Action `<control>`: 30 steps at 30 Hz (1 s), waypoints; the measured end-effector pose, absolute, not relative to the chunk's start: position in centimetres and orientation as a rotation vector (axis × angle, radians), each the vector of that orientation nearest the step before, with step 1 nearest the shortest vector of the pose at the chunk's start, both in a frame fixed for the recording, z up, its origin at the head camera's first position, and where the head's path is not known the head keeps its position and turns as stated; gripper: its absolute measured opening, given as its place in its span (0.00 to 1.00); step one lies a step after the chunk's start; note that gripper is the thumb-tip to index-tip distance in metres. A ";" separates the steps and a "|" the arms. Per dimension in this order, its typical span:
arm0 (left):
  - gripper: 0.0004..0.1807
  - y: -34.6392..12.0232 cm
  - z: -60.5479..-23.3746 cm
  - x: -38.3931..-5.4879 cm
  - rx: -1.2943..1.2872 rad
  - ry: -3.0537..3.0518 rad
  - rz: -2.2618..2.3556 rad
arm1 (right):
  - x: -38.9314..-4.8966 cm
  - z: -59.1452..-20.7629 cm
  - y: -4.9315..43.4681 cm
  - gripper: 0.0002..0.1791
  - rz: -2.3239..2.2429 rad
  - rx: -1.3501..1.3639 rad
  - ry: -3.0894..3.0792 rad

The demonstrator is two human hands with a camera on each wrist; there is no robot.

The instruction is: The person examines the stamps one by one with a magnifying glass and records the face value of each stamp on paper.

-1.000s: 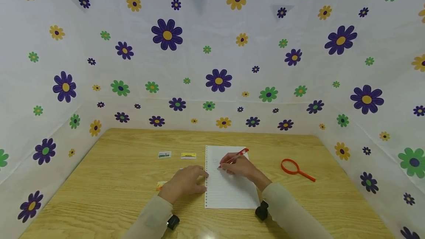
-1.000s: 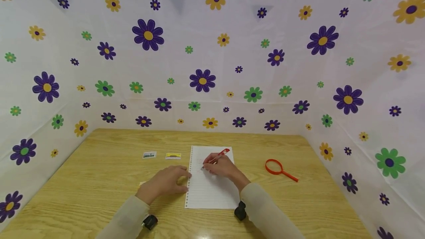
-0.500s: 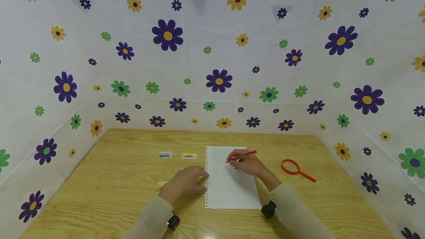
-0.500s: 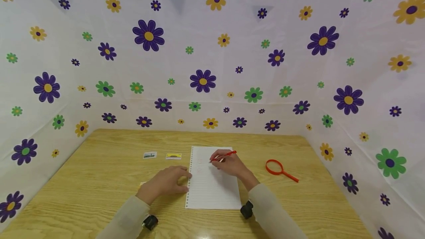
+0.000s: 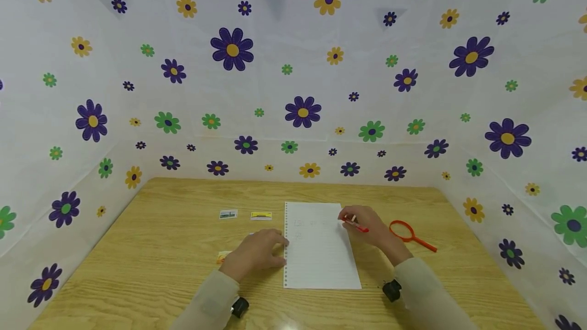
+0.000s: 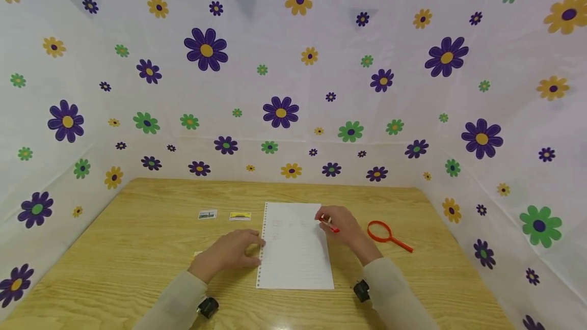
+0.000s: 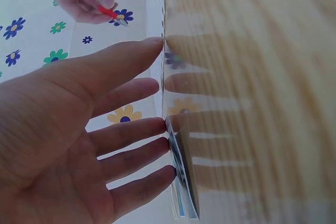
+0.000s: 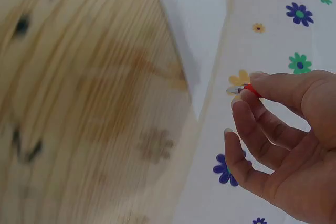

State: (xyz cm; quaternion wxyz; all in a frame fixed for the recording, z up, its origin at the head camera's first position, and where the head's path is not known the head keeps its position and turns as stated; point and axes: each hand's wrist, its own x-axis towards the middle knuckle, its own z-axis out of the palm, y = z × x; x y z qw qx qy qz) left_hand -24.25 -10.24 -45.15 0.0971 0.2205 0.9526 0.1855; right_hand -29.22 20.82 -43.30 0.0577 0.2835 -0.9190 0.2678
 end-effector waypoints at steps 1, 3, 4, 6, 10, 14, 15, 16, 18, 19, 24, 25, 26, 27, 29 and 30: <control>0.25 -10.2 -45.1 -24.2 0.654 2.822 0.550 | -29.2 -43.3 21.2 0.04 0.769 0.870 -2.774; 0.25 -10.2 -45.2 -24.2 0.657 2.823 0.553 | -29.3 -43.2 21.7 0.05 0.695 0.861 -2.770; 0.25 -10.2 -45.2 -24.2 0.659 2.825 0.554 | -29.3 -43.1 22.0 0.05 0.677 0.864 -2.769; 0.25 -10.2 -45.2 -24.2 0.661 2.827 0.551 | -29.4 -43.1 22.6 0.07 0.641 0.833 -2.787; 0.25 -10.3 -45.2 -24.2 0.658 2.828 0.542 | -29.7 -43.3 23.6 0.09 0.544 0.737 -2.845; 0.25 -10.3 -45.4 -24.3 0.653 2.822 0.551 | -30.1 -43.8 24.6 0.10 0.452 0.698 -2.827; 0.25 -10.3 -45.4 -24.3 0.654 2.822 0.555 | -30.2 -44.0 24.8 0.10 0.447 0.694 -2.820; 0.25 -10.3 -45.5 -24.3 0.655 2.822 0.560 | -30.2 -44.1 25.0 0.10 0.446 0.687 -2.817; 0.25 -10.3 -45.5 -24.3 0.659 2.823 0.563 | -30.4 -44.3 25.3 0.10 0.446 0.670 -2.827; 0.25 -10.3 -45.5 -24.3 0.663 2.825 0.563 | -30.4 -44.4 25.4 0.10 0.452 0.651 -2.843; 0.25 -10.3 -45.5 -24.3 0.681 2.832 0.564 | -30.6 -44.5 25.8 0.10 0.472 0.586 -2.910; 0.25 -10.3 -45.5 -24.3 0.684 2.832 0.565 | -30.6 -44.5 25.9 0.09 0.472 0.579 -2.918; 0.25 -10.4 -45.5 -24.3 0.690 2.834 0.565 | -30.6 -44.6 25.9 0.09 0.472 0.570 -2.927; 0.25 -10.4 -45.5 -24.3 0.693 2.835 0.567 | -30.6 -44.6 26.0 0.09 0.469 0.565 -2.934; 0.25 -10.4 -45.5 -24.3 0.700 2.837 0.563 | -30.6 -44.6 26.0 0.09 0.463 0.561 -2.940; 0.25 -10.4 -45.5 -24.3 0.701 2.838 0.564 | -30.7 -44.6 26.0 0.09 0.459 0.562 -2.942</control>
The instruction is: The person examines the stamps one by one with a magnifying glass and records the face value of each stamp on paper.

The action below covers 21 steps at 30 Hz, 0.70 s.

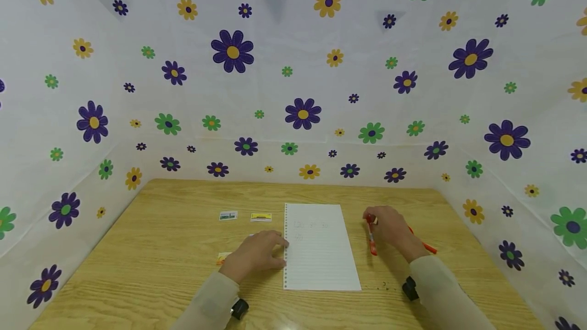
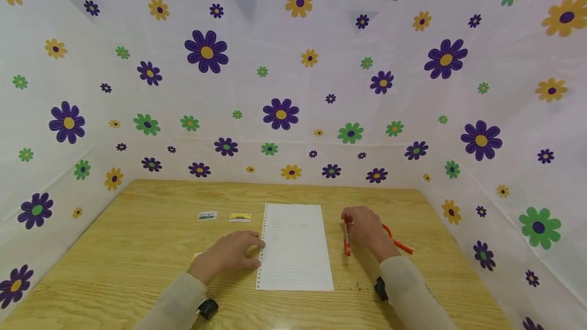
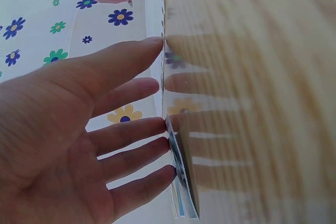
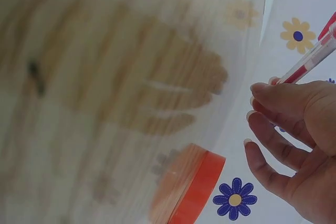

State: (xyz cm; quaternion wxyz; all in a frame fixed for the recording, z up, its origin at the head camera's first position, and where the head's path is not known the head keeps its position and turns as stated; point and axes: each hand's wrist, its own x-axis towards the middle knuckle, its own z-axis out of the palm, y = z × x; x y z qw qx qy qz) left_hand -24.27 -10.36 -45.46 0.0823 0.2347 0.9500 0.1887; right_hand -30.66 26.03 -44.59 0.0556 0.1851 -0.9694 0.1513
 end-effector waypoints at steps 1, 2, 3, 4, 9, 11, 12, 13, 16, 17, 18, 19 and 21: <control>0.25 -10.3 -45.5 -24.3 0.701 2.838 0.563 | -30.7 -44.6 26.1 0.10 0.452 0.564 -2.945; 0.25 -10.3 -45.5 -24.3 0.702 2.839 0.561 | -30.7 -44.6 26.1 0.10 0.448 0.568 -2.947; 0.25 -10.3 -45.5 -24.2 0.699 2.838 0.562 | -30.8 -44.7 26.0 0.10 0.442 0.571 -2.946; 0.25 -10.3 -45.4 -24.2 0.697 2.839 0.562 | -30.8 -44.7 26.0 0.10 0.436 0.571 -2.949; 0.25 -10.3 -45.2 -24.1 0.680 2.839 0.559 | -31.0 -44.7 26.0 0.10 0.401 0.588 -2.960; 0.25 -10.3 -45.2 -24.1 0.675 2.838 0.558 | -31.0 -44.7 26.0 0.11 0.390 0.605 -2.959; 0.25 -10.2 -45.2 -24.1 0.674 2.836 0.560 | -31.1 -44.8 26.0 0.11 0.389 0.604 -2.962; 0.25 -10.2 -45.2 -24.0 0.676 2.836 0.558 | -31.1 -44.8 26.1 0.11 0.384 0.616 -2.960; 0.25 -10.3 -45.2 -24.0 0.682 2.834 0.561 | -31.3 -45.0 26.2 0.11 0.379 0.620 -2.960; 0.25 -10.3 -45.1 -24.0 0.683 2.834 0.562 | -31.4 -45.1 26.3 0.11 0.379 0.622 -2.958; 0.25 -10.3 -45.1 -24.0 0.684 2.834 0.562 | -31.4 -45.2 26.3 0.11 0.380 0.619 -2.959; 0.25 -10.2 -45.1 -24.0 0.685 2.834 0.561 | -31.5 -45.2 26.4 0.11 0.380 0.619 -2.958; 0.25 -10.2 -45.0 -24.0 0.684 2.833 0.564 | -31.5 -45.2 26.4 0.10 0.380 0.610 -2.964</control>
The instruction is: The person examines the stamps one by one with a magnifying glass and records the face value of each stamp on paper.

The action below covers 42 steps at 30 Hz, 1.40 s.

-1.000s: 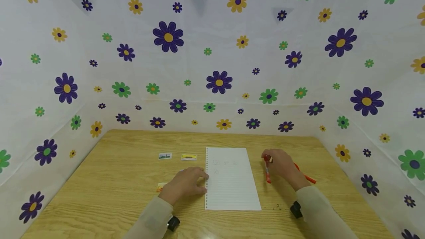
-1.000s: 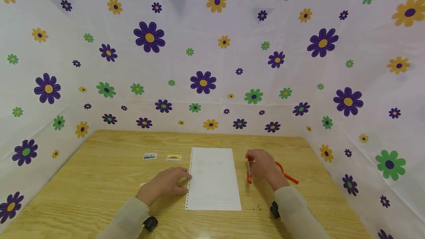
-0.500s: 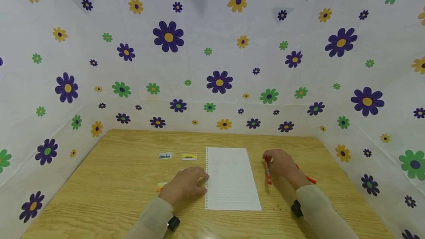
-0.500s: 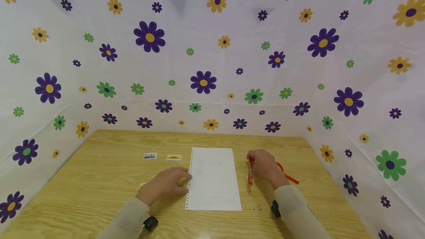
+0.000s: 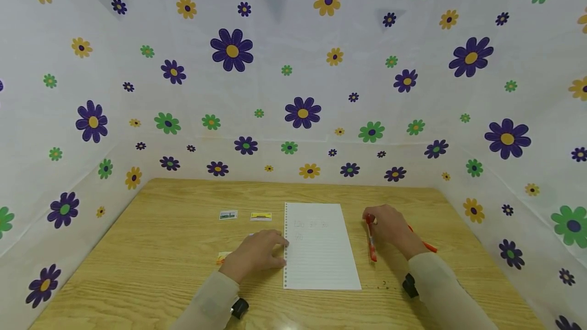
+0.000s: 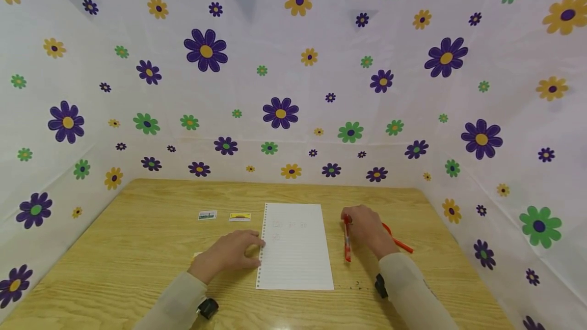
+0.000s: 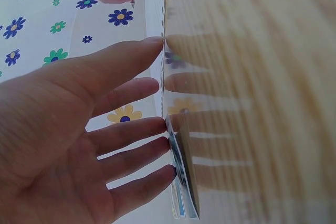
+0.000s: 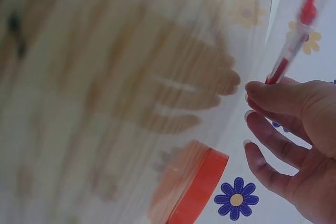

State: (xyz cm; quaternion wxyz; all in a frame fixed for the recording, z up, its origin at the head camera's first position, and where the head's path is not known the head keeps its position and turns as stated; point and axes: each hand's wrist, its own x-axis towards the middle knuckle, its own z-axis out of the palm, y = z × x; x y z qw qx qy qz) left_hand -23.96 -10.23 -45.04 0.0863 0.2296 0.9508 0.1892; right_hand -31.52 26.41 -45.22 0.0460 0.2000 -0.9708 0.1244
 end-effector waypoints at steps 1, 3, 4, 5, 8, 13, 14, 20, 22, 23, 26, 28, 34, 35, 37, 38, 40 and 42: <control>0.25 -10.2 -45.0 -23.9 0.684 2.833 0.568 | -31.6 -45.2 26.4 0.10 0.375 0.607 -2.968; 0.25 -10.2 -44.9 -23.9 0.685 2.835 0.568 | -31.6 -45.2 26.5 0.09 0.364 0.602 -2.981; 0.25 -10.2 -44.9 -23.9 0.686 2.835 0.567 | -31.6 -45.2 26.5 0.09 0.358 0.595 -2.989; 0.25 -10.2 -44.9 -23.9 0.687 2.835 0.571 | -31.6 -45.2 26.5 0.08 0.350 0.592 -2.996; 0.25 -10.2 -44.9 -24.0 0.692 2.838 0.569 | -31.6 -45.1 26.5 0.08 0.328 0.593 -3.012; 0.25 -10.3 -45.0 -24.0 0.695 2.837 0.562 | -31.7 -44.9 26.6 0.07 0.318 0.621 -3.028; 0.25 -10.3 -45.0 -24.0 0.694 2.835 0.564 | -31.7 -44.9 26.6 0.07 0.325 0.627 -3.031; 0.25 -10.2 -44.9 -24.0 0.693 2.830 0.560 | -31.6 -44.6 27.1 0.07 0.390 0.689 -3.040; 0.25 -10.2 -44.9 -23.9 0.689 2.831 0.559 | -31.6 -44.6 27.2 0.08 0.407 0.694 -3.055; 0.25 -10.2 -44.9 -23.9 0.686 2.829 0.559 | -31.6 -44.5 27.3 0.08 0.414 0.695 -3.063; 0.25 -10.2 -44.8 -23.9 0.680 2.826 0.565 | -31.7 -44.6 27.5 0.09 0.428 0.713 -3.076; 0.25 -10.2 -44.8 -23.8 0.678 2.823 0.568 | -31.9 -44.7 27.6 0.10 0.432 0.733 -3.074; 0.25 -10.3 -44.8 -23.8 0.687 2.821 0.574 | -32.0 -44.9 27.8 0.11 0.444 0.769 -3.058; 0.25 -10.3 -44.8 -23.8 0.689 2.821 0.574 | -32.0 -44.9 27.8 0.12 0.447 0.763 -3.060; 0.25 -10.3 -44.9 -23.9 0.695 2.822 0.574 | -31.9 -44.8 27.7 0.12 0.449 0.749 -3.066; 0.25 -10.3 -44.9 -23.9 0.697 2.822 0.574 | -31.8 -44.7 27.7 0.12 0.448 0.742 -3.071; 0.25 -10.4 -45.0 -23.9 0.702 2.824 0.571 | -31.7 -44.6 27.6 0.13 0.452 0.730 -3.081; 0.25 -10.4 -45.0 -24.0 0.708 2.826 0.567 | -31.6 -44.6 27.6 0.13 0.459 0.719 -3.089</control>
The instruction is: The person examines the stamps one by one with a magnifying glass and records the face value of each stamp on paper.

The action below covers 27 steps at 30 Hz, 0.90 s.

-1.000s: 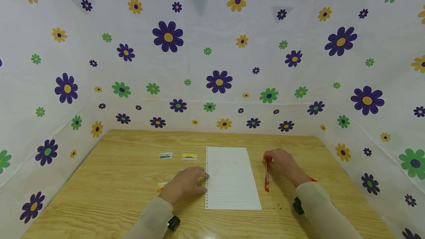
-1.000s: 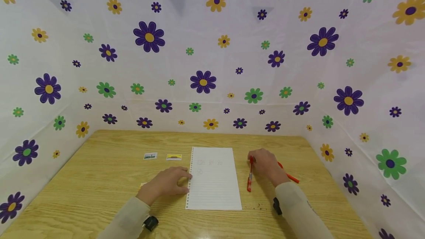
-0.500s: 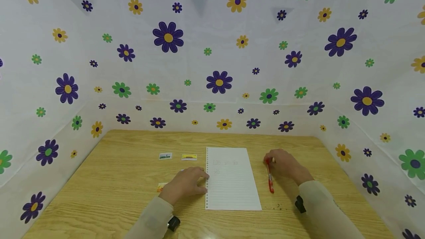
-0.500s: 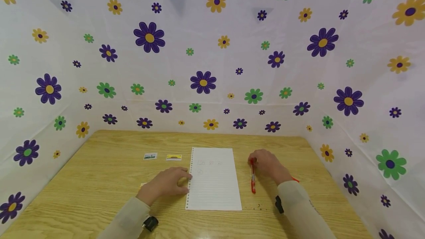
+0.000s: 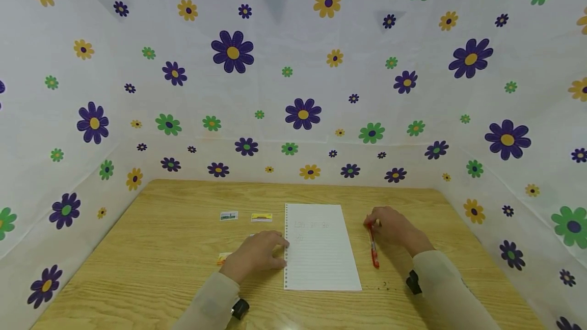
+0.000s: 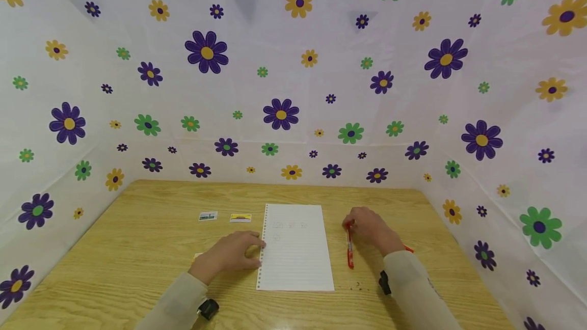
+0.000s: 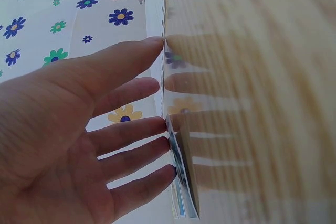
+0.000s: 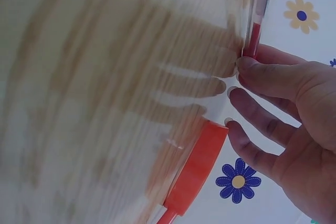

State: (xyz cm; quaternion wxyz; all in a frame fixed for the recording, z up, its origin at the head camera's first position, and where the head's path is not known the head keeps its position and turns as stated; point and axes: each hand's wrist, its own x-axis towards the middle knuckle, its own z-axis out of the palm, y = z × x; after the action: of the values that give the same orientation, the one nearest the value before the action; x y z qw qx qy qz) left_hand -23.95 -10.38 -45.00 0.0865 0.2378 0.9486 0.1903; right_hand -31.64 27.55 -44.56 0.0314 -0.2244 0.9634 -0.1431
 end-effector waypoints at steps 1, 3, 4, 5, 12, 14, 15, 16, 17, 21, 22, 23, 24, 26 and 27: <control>0.25 -10.4 -45.0 -24.0 0.709 2.826 0.566 | -31.6 -44.5 27.5 0.13 -0.442 -0.690 2.966; 0.25 -10.4 -45.0 -24.0 0.709 2.825 0.567 | -31.6 -44.5 27.6 0.13 -0.452 -0.690 2.962; 0.25 -10.4 -45.0 -24.0 0.710 2.824 0.566 | -31.6 -44.5 27.6 0.13 -0.456 -0.689 2.961; 0.25 -10.4 -44.9 -24.0 0.709 2.822 0.569 | -31.7 -44.4 27.6 0.13 -0.457 -0.694 2.962; 0.25 -10.3 -44.8 -24.1 0.704 2.824 0.569 | -31.8 -44.6 27.6 0.17 -0.508 -0.705 2.961; 0.24 -10.3 -44.9 -24.1 0.698 2.823 0.568 | -31.8 -44.7 27.6 0.18 -0.537 -0.710 2.955; 0.24 -10.4 -44.9 -24.1 0.695 2.821 0.568 | -31.7 -44.8 27.6 0.18 -0.550 -0.701 2.951; 0.24 -10.4 -45.0 -24.1 0.692 2.820 0.566 | -31.7 -44.9 27.6 0.19 -0.566 -0.684 2.951; 0.24 -10.4 -45.0 -24.1 0.692 2.819 0.566 | -31.6 -44.9 27.5 0.19 -0.578 -0.671 2.950; 0.24 -10.4 -45.1 -24.0 0.699 2.821 0.555 | -31.0 -44.5 27.4 0.18 -0.608 -0.572 2.954; 0.24 -10.4 -45.1 -24.0 0.703 2.823 0.555 | -30.9 -44.3 27.3 0.17 -0.616 -0.562 2.956; 0.24 -10.4 -45.1 -24.0 0.706 2.824 0.556 | -30.7 -44.0 27.3 0.16 -0.625 -0.556 2.957; 0.24 -10.4 -45.2 -24.0 0.709 2.825 0.557 | -30.6 -43.7 27.3 0.15 -0.634 -0.565 2.962; 0.25 -10.4 -45.1 -24.0 0.713 2.828 0.554 | -30.3 -43.1 27.4 0.14 -0.666 -0.570 2.967; 0.25 -10.4 -45.1 -24.0 0.714 2.829 0.554 | -30.2 -42.9 27.4 0.14 -0.677 -0.576 2.972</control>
State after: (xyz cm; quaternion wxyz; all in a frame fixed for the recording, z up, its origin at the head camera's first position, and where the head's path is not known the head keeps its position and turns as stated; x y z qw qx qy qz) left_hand -24.04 -10.37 -45.12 0.0859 0.2395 0.9490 0.1859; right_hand -30.16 27.43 -42.86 0.0198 -0.1857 0.9579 -0.2182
